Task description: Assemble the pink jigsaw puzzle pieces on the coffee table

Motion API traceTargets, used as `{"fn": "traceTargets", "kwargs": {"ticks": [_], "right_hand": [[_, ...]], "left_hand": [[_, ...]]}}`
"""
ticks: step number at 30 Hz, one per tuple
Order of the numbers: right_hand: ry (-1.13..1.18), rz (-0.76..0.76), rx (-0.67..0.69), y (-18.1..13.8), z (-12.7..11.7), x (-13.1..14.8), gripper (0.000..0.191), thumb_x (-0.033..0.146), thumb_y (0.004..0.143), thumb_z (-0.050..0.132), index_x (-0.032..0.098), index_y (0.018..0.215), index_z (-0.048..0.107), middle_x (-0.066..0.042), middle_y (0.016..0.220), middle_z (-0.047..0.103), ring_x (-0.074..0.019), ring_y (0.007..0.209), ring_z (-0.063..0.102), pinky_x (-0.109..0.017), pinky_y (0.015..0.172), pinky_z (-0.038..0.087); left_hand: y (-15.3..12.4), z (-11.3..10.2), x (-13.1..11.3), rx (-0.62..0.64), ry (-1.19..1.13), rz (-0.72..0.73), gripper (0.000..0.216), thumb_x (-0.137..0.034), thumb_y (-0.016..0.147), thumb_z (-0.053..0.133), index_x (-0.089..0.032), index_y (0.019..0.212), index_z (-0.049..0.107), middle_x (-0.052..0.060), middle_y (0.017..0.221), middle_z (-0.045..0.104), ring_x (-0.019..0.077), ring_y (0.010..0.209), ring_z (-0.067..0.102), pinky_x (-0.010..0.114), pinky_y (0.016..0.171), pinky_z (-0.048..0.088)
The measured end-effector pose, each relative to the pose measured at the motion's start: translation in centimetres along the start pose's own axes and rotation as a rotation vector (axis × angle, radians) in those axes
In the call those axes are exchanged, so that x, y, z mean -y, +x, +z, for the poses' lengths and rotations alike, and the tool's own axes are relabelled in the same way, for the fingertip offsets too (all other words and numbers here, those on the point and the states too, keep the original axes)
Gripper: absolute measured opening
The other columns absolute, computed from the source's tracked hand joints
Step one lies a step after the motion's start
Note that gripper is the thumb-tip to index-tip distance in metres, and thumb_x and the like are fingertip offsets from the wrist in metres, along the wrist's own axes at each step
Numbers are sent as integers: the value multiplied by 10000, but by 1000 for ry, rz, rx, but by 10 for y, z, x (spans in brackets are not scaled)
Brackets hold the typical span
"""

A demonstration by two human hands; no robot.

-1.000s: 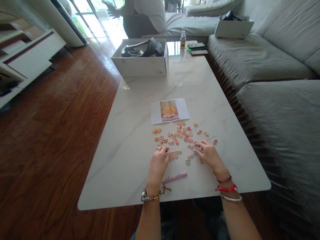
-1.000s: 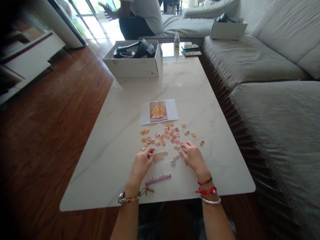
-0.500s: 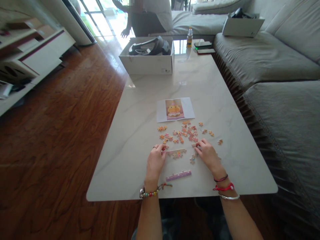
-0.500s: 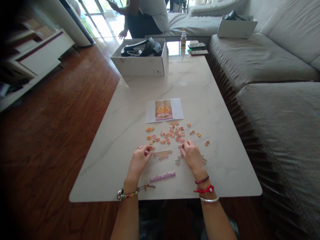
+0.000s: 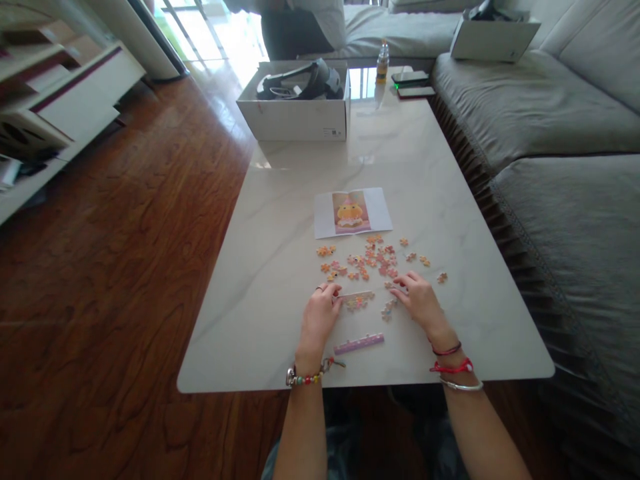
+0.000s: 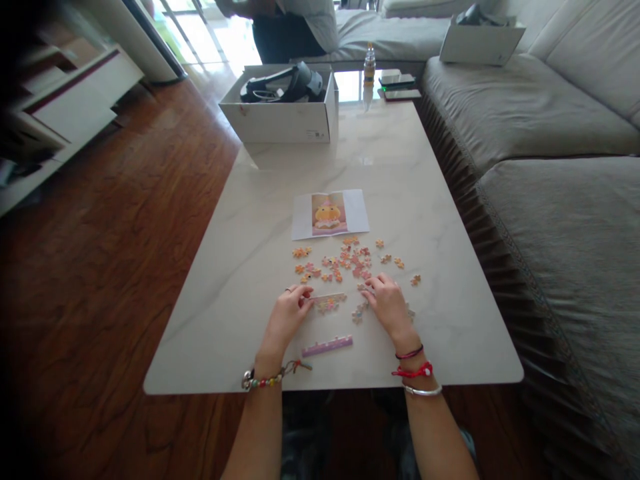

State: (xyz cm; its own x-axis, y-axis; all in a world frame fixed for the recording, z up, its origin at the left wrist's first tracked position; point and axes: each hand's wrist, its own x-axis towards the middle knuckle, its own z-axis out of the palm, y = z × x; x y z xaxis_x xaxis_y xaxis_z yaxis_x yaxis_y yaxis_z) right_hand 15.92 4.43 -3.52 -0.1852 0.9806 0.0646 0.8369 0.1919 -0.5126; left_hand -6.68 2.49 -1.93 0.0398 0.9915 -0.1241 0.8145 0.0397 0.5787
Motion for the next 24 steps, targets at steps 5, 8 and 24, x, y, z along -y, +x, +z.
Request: {"fn": "traceTargets", "kwargs": {"ticks": [5,8,24], "right_hand": [[28,-2,-6,-8,-21,-13,106,188,751,553,184,840,610,-40,811,572,-163,734,563,-299,711,432],[30,-14,50,-12,-26,-17,113,184,732,573,190,837,615,-38,825,573,-164,749,567,-298,717,436],[-125,58,-28,-2,11,20,31,192,773,516,181,770,545,-78,816,550,-209,810,528,-334,728,417]], "left_hand": [[0,6,-9,19,-22,39,176,-145,766,487,-187,906,585,36,867,576,114,693,546,247,701,444],[1,7,-11,35,-18,42,189,-127,753,490,-184,904,588,39,883,574,114,698,548,252,716,446],[4,3,-5,2,-11,0,173,-148,760,487,-181,900,582,41,884,578,127,721,544,268,708,439]]}}
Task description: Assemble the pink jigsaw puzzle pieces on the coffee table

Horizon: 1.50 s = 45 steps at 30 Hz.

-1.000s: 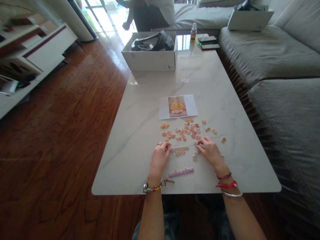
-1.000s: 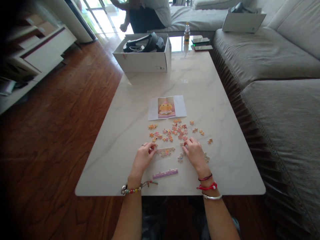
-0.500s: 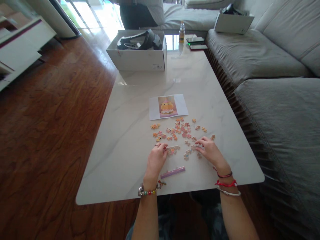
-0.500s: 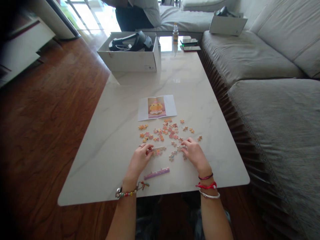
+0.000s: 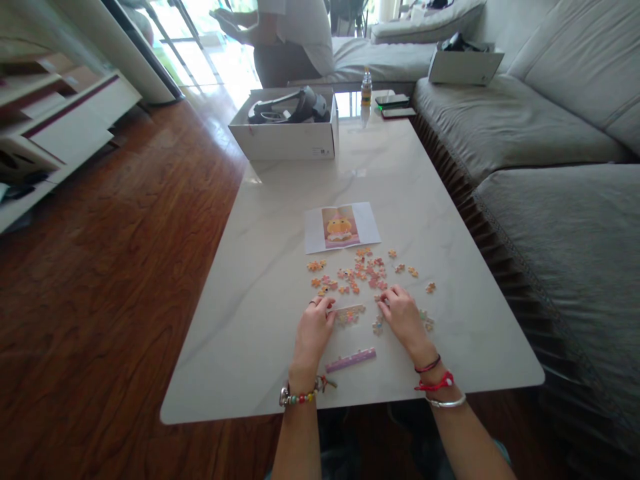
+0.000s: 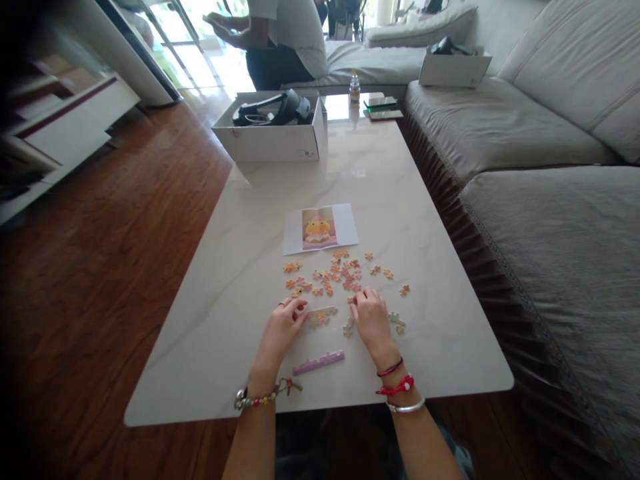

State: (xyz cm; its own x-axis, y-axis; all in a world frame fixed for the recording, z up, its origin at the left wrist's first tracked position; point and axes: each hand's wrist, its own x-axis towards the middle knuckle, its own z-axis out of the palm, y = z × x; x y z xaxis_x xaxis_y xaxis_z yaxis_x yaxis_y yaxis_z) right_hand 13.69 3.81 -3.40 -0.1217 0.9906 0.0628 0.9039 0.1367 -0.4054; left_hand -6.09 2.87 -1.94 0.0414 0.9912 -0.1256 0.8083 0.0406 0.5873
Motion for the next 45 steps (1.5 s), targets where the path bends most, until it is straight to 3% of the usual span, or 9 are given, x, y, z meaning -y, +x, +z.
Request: {"fn": "traceTargets", "kwargs": {"ticks": [5,9,13,17,22,27,34,45], "right_hand": [[35,-34,-35,0,-1,4,46,187,780,488,182,752,525,-80,799,561,-217,802,537,-351,723,423],[298,-155,-71,9,-12,20,62,156,762,489,192,739,534,-34,722,593,-173,696,564,-301,662,454],[473,-267,-47,38,-34,39,106,164,745,486,196,704,579,-13,652,601,-138,578,557,-250,544,452],[638,-205,-38,74,-59,50,112,214,719,531,180,779,619,-29,703,648,-150,624,595,-261,581,473],[854,-77,81,101,-66,52,172,303,687,583,153,758,630,-43,697,658,-158,625,612,-273,591,488],[956,-44,151,106,-63,55,220,357,671,593,146,728,619,-8,564,611,-131,509,575,-242,494,466],[980,-14,149,112,-61,60,286,399,643,610,134,744,636,-28,572,620,-126,503,564,-232,476,453],[1079,33,257,120,-65,67,178,295,630,594,128,694,602,-17,568,612,-108,499,548,-208,446,400]], "left_hand": [[7,-5,-4,-35,-105,-10,171,-173,761,476,-181,883,595,36,867,589,123,712,554,279,724,439],[21,-9,-22,1,-399,6,175,-286,763,487,-172,825,605,38,839,617,117,670,572,250,646,446],[43,-12,-36,219,-771,-47,252,-386,693,551,-146,755,600,5,610,588,102,517,539,196,452,368],[58,-32,-47,139,-908,-119,297,-409,600,628,-137,716,603,3,564,577,104,518,533,176,414,309],[69,-60,-59,18,-926,-113,264,-370,583,641,-136,704,636,43,668,634,120,584,552,196,459,359],[78,-64,-55,-45,-932,-55,193,-307,597,629,-132,676,646,32,647,629,105,576,533,219,548,406],[80,-67,-53,-61,-938,-62,202,-306,587,626,-136,688,667,38,656,646,114,584,536,221,541,398],[70,-77,-55,7,-938,-153,258,-284,619,600,-141,814,689,73,779,685,118,617,553,207,507,366]]}}
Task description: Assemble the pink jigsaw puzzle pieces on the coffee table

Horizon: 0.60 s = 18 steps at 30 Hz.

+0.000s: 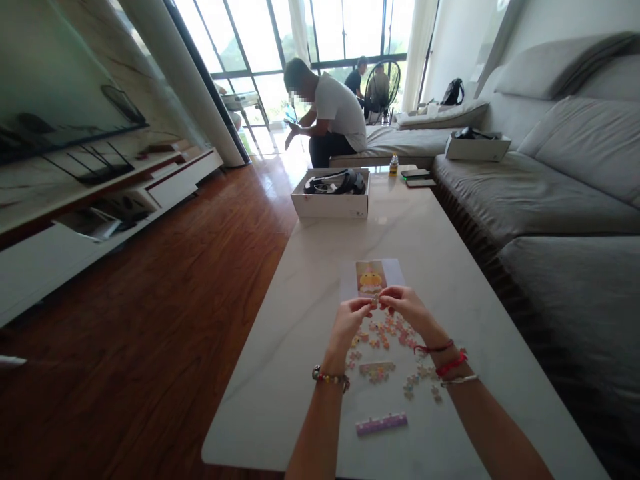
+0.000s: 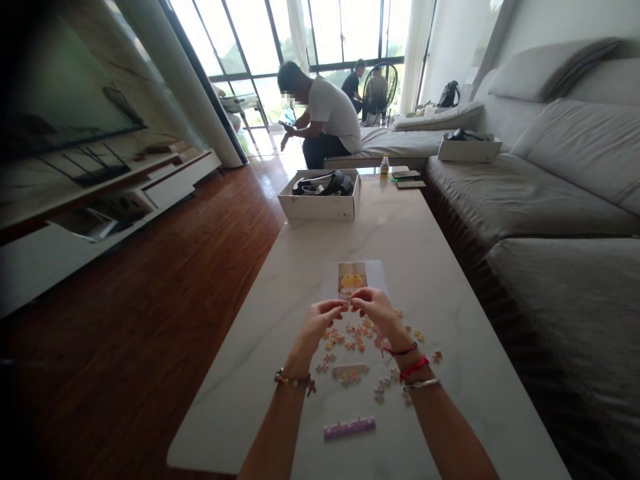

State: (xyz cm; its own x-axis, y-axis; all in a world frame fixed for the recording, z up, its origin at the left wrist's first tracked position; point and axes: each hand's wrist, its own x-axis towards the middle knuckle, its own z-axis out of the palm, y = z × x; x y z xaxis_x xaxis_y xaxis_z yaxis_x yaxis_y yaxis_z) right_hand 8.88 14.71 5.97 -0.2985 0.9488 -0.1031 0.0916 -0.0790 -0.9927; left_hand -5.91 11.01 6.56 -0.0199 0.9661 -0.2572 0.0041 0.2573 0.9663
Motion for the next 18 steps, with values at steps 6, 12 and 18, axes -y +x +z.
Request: {"fn": "traceTargets", "kwargs": {"ticks": [6,12,18], "right_hand": [[-2,11,-4,0,1,2,167,284,618,587,126,669,601,-1,537,590,-89,467,510,-204,443,378],[-63,17,-21,-7,-4,-3,143,264,618,578,127,657,602,11,512,568,-86,467,498,-201,446,374],[-162,78,29,-28,-7,-11,125,239,625,570,130,678,601,10,523,573,-80,448,488,-188,412,361]], "left_hand": [[0,0,8,22,27,-39,297,-299,634,589,-143,873,674,76,814,683,112,631,561,191,491,340],[-4,2,11,97,18,-84,249,-275,682,542,-144,862,654,79,859,672,101,657,558,187,504,346],[-14,4,19,205,102,-123,188,-306,686,576,-150,771,639,48,754,659,103,657,553,194,532,358]]}}
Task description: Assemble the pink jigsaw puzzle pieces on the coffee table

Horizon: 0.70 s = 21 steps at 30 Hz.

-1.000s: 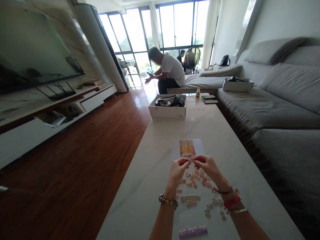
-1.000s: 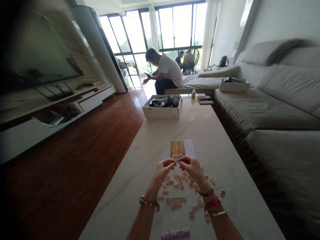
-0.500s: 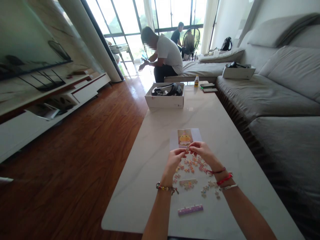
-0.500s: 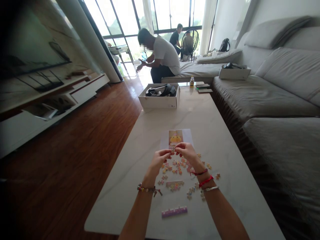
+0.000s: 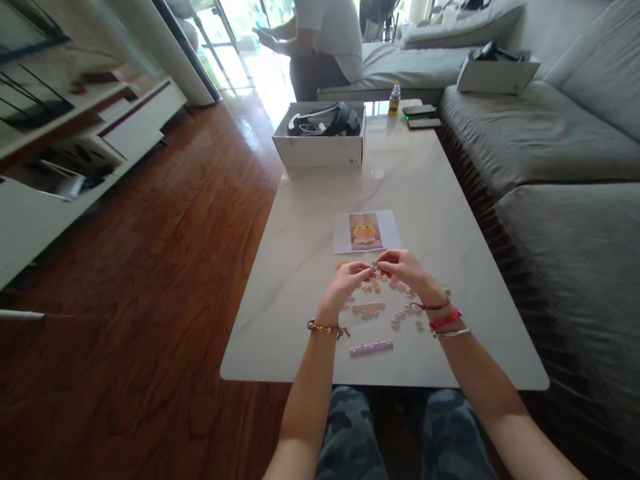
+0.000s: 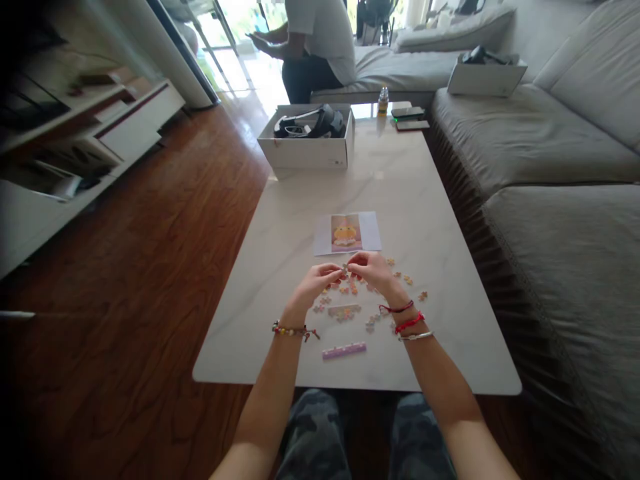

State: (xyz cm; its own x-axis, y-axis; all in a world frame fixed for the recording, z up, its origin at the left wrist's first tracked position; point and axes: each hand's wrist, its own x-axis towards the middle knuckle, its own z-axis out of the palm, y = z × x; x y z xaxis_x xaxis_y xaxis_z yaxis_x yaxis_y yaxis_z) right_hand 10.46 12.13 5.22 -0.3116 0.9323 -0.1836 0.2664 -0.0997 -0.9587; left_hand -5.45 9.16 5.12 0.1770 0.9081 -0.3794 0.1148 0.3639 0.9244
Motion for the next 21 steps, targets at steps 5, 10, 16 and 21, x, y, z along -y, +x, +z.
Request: {"fn": "traceTargets", "kwargs": {"ticks": [5,10,16,21], "right_hand": [[-13,-16,92,-16,3,-15,191,268,652,577,133,784,608,-8,599,611,-89,493,519,-196,453,402],[-65,-52,231,-18,1,-21,228,276,674,571,130,833,645,-19,626,622,-86,516,520,-194,472,404],[-80,99,187,-40,10,-39,128,249,634,603,128,665,631,10,502,575,-80,438,506,-180,407,374],[28,240,90,-67,30,-62,120,253,623,619,136,643,599,-5,507,602,-104,456,556,-186,394,409]], "left_hand": [[-8,2,13,100,68,-14,164,-300,685,577,-156,730,640,31,694,642,105,641,536,211,568,379],[-7,-1,19,173,143,61,148,-252,669,571,-138,727,644,18,705,626,100,657,522,210,606,381],[-6,2,36,263,303,53,181,-267,661,562,-134,746,651,9,655,606,99,605,506,195,546,367],[-15,5,55,117,393,16,178,-197,651,538,-142,794,630,11,656,606,112,610,529,198,538,382]]}}
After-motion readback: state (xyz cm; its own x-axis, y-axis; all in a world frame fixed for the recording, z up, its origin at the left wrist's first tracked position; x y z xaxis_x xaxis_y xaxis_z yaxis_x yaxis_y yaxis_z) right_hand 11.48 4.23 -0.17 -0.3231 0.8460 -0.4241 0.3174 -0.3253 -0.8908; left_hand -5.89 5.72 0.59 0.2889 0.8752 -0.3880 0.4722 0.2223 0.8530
